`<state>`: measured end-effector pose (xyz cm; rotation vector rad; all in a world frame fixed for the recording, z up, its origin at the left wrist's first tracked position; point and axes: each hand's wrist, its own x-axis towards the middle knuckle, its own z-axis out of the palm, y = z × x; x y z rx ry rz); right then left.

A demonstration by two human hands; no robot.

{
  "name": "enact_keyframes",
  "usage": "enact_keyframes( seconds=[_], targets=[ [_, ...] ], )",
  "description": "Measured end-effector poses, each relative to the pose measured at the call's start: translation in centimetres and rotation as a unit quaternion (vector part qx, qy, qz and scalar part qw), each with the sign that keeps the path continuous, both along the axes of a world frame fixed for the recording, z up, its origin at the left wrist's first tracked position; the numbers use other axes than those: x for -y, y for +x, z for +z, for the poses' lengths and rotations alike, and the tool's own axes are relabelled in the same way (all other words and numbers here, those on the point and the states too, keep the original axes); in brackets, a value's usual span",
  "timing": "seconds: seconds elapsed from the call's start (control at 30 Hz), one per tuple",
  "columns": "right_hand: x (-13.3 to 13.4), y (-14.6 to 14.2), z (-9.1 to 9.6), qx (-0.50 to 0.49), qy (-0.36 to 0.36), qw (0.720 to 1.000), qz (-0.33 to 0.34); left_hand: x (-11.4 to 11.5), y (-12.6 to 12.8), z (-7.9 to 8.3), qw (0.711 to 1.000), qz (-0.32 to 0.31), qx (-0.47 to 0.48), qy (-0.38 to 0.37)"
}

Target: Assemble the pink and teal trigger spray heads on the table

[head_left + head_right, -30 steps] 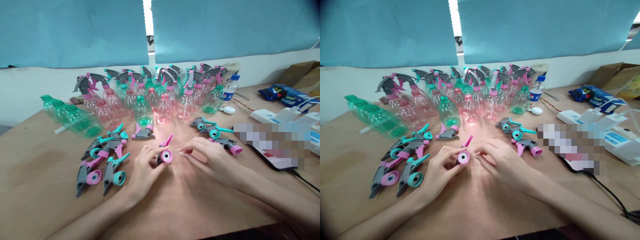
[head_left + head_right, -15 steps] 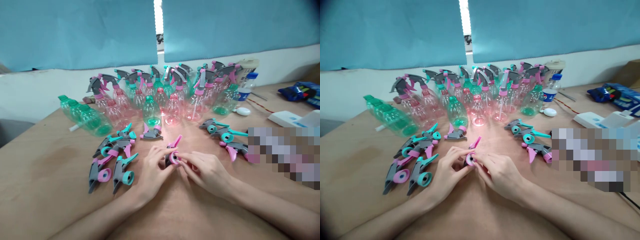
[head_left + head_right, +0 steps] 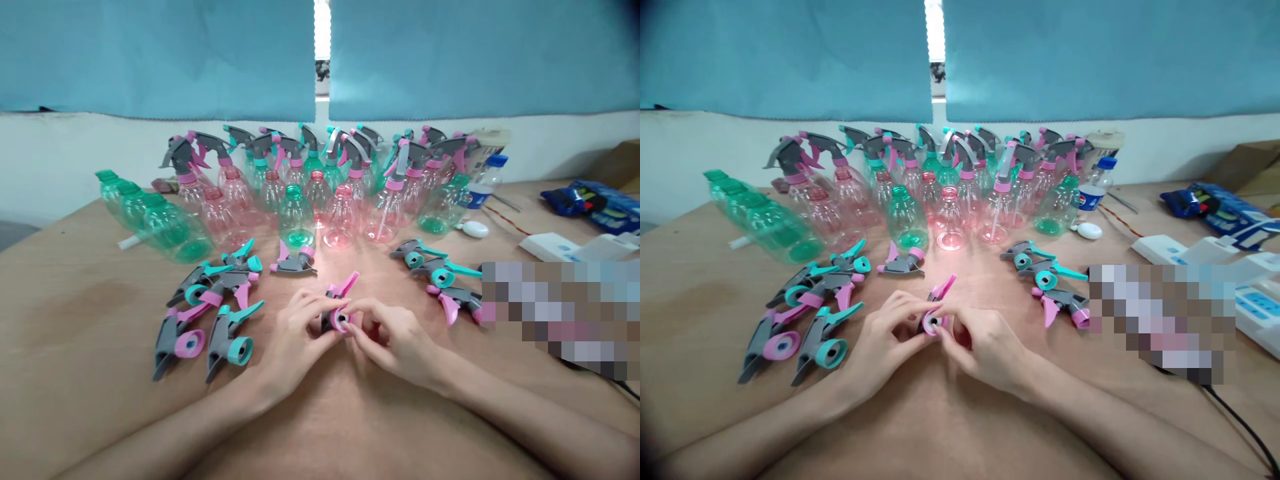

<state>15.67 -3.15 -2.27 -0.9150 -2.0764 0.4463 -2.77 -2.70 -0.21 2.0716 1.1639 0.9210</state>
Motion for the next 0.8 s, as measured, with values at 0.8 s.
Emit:
enact_keyframes(
  seconds=[0.8],
  targets=[
    [-1.1, 1.0, 1.0, 0.033, -0.117, 0.991, 0.064, -0.3, 0.0, -0.2, 0.998, -0.046, -0.038, 0.013]
  ],
)
